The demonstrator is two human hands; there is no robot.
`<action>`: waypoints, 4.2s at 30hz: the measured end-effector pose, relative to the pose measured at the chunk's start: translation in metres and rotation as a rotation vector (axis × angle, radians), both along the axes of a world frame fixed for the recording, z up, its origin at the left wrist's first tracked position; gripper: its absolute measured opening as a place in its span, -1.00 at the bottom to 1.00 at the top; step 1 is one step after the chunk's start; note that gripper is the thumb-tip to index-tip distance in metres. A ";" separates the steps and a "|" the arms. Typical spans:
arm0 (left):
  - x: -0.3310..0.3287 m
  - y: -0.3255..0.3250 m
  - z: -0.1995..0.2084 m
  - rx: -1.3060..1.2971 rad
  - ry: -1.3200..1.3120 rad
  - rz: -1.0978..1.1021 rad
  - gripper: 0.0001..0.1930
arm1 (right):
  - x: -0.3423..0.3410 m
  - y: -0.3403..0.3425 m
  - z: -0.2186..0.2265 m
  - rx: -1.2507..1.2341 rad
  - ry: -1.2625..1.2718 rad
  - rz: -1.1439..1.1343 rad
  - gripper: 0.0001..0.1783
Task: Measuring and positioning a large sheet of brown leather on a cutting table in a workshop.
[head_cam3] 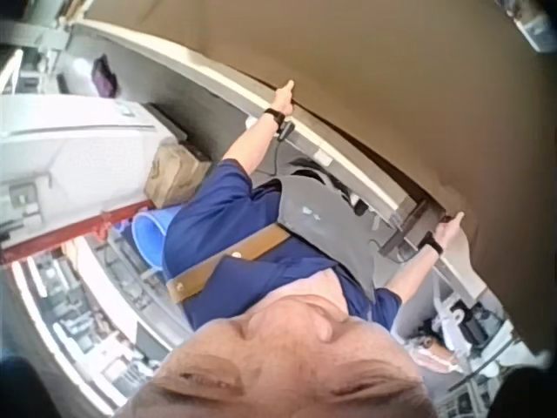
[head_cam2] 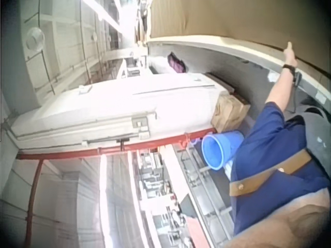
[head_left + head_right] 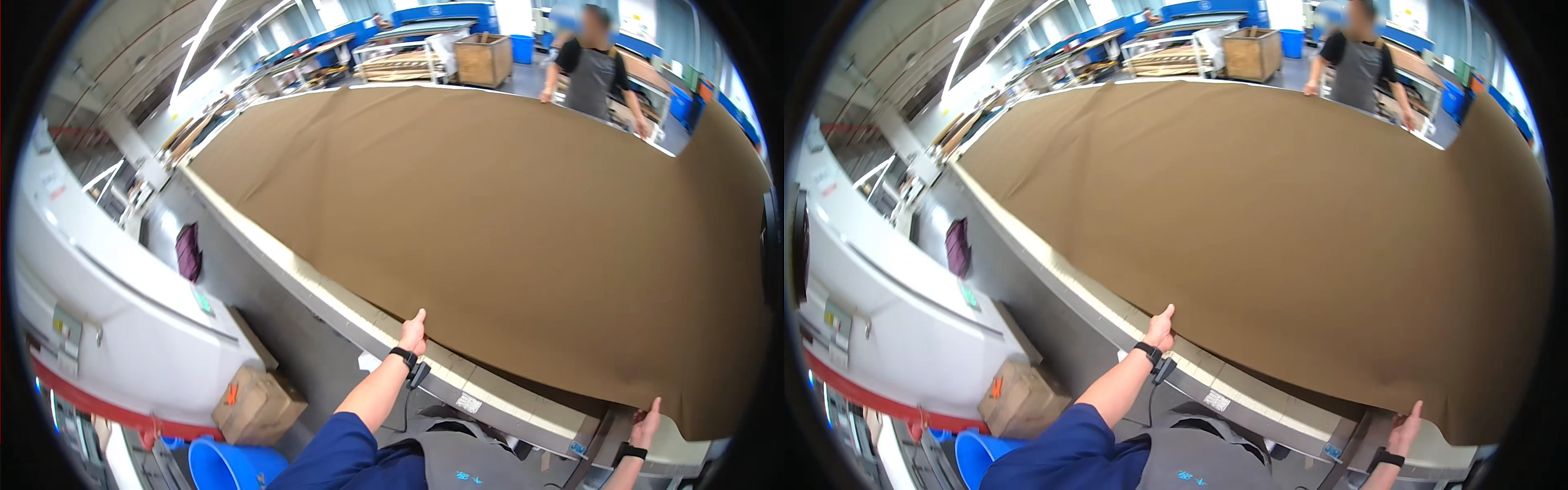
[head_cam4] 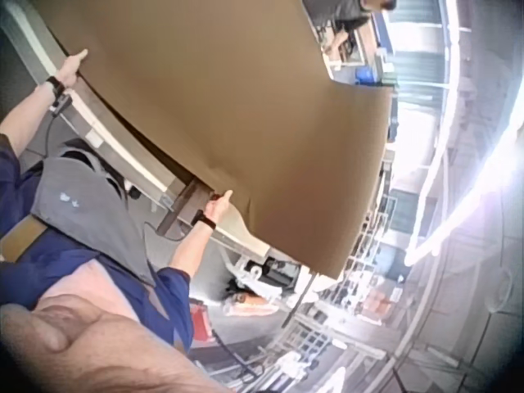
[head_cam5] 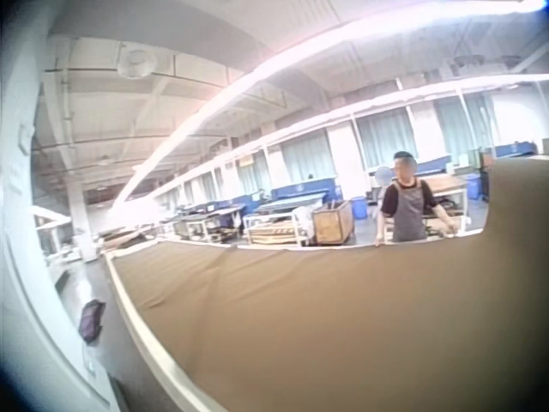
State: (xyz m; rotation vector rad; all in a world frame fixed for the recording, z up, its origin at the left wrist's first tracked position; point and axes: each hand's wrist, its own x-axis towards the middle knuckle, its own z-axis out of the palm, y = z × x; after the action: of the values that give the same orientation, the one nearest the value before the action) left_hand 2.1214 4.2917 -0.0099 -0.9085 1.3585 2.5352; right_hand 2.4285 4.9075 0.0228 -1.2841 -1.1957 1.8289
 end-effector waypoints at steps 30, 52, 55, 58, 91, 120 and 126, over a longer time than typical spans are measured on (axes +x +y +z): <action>0.025 0.009 0.078 -0.124 -0.032 -0.695 -0.70 | 0.038 -0.018 0.008 0.104 -0.557 0.093 -0.57; 0.032 0.012 0.069 -0.944 -0.057 -0.955 -0.49 | 0.042 -0.021 0.002 0.178 -0.619 0.007 -0.55; 0.043 0.047 0.101 -1.317 0.081 -0.926 -0.59 | 0.046 -0.024 0.004 0.246 -0.716 0.009 -0.55; 0.038 0.052 0.075 -1.377 0.629 -0.821 -0.61 | 0.044 -0.026 0.007 0.288 -0.745 0.044 -0.52; 0.093 0.164 0.047 -1.716 1.194 -1.229 -0.23 | 0.058 -0.055 0.014 0.937 -1.101 0.032 -0.51; 0.146 0.093 0.017 -1.950 0.668 -0.751 -0.28 | 0.091 -0.016 -0.028 1.385 -0.750 0.208 -0.69; 0.141 0.095 0.018 -1.958 0.669 -0.722 -0.28 | 0.086 -0.027 -0.019 1.323 -0.763 0.183 -0.67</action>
State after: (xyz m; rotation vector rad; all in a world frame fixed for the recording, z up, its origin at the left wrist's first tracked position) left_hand 2.2629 4.3862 0.0079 0.5728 3.2511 0.2993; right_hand 2.5144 4.8803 0.0038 -0.9829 -2.3423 0.2219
